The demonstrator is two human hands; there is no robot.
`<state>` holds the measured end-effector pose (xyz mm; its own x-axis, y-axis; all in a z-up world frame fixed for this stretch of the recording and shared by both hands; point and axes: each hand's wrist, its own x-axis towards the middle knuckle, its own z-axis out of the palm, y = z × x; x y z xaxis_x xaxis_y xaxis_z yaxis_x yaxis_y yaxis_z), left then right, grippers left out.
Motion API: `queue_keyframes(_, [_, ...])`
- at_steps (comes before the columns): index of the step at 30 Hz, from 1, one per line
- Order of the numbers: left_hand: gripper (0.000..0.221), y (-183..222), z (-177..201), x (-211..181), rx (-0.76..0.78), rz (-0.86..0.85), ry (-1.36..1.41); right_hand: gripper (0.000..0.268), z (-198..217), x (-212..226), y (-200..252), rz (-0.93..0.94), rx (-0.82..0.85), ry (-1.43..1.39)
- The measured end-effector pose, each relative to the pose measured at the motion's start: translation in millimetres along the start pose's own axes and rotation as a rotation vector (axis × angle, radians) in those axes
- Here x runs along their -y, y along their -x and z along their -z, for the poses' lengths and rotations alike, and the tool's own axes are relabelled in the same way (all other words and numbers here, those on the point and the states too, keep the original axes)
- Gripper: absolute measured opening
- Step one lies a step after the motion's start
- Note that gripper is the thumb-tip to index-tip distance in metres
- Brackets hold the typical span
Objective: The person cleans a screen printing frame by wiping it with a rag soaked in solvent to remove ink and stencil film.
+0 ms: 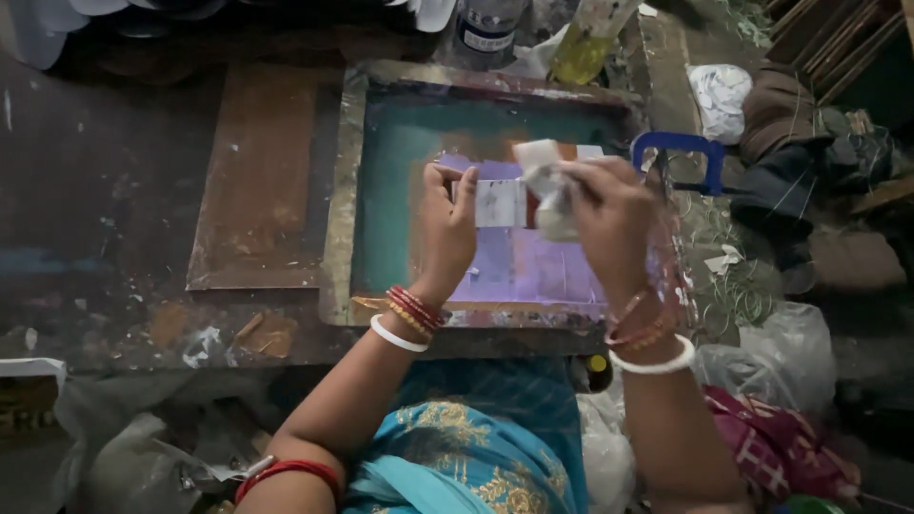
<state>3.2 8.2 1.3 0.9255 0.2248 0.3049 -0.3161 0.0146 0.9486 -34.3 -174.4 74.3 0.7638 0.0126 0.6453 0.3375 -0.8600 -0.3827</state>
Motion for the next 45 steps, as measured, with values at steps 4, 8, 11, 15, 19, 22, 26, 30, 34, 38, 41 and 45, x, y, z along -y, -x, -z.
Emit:
queue_keyframes(4, [0.02, 2, -21, 3, -0.041, 0.026, 0.138, 0.023, -32, 20, 16, 0.005, 0.007, -0.148])
queue_keyframes(8, [0.019, 8, -35, 29, -0.11, 0.043, 0.275, 0.02, -51, 23, 42, -0.076, -0.183, -0.158])
queue_keyframes(11, [0.018, 6, -41, 39, -0.148, 0.06, 0.298, 0.019, -50, 13, 52, -0.082, -0.151, -0.125])
queue_keyframes(15, [0.018, 8, -46, 49, -0.19, 0.087, 0.274, 0.02, -51, 3, 55, -0.137, -0.104, -0.151])
queue_keyframes(19, [0.02, 10, -43, 33, -0.202, 0.101, 0.202, 0.015, -58, -7, 48, -0.187, -0.137, -0.129])
queue_keyframes(22, [0.02, 19, -38, 32, -0.183, 0.09, 0.155, 0.013, -63, -9, 49, -0.261, -0.135, -0.172])
queue_keyframes(26, [0.021, 18, -31, 34, -0.148, 0.071, 0.128, 0.014, -82, -43, 48, -0.176, -0.204, -0.095])
queue_keyframes(30, [0.021, 10, -11, 1, -0.108, 0.065, 0.034, 0.009, -62, -85, 30, -0.166, -0.187, 0.031])
queue_keyframes(34, [0.021, 3, -6, -2, -0.127, 0.018, -0.054, 0.019, -21, -44, 7, -0.218, -0.065, -0.199])
queue_keyframes(38, [0.021, 12, -26, 12, -0.076, 0.051, 0.057, 0.018, -25, -21, 7, -0.173, 0.064, -0.273])
queue_keyframes(41, [0.021, 5, -31, 33, -0.149, -0.05, 0.179, 0.009, -51, -22, 28, -0.275, 0.038, -0.402])
queue_keyframes(45, [0.021, -18, -11, 8, -0.211, -0.044, 0.163, 0.012, -56, -28, 66, -0.298, 0.108, -0.394])
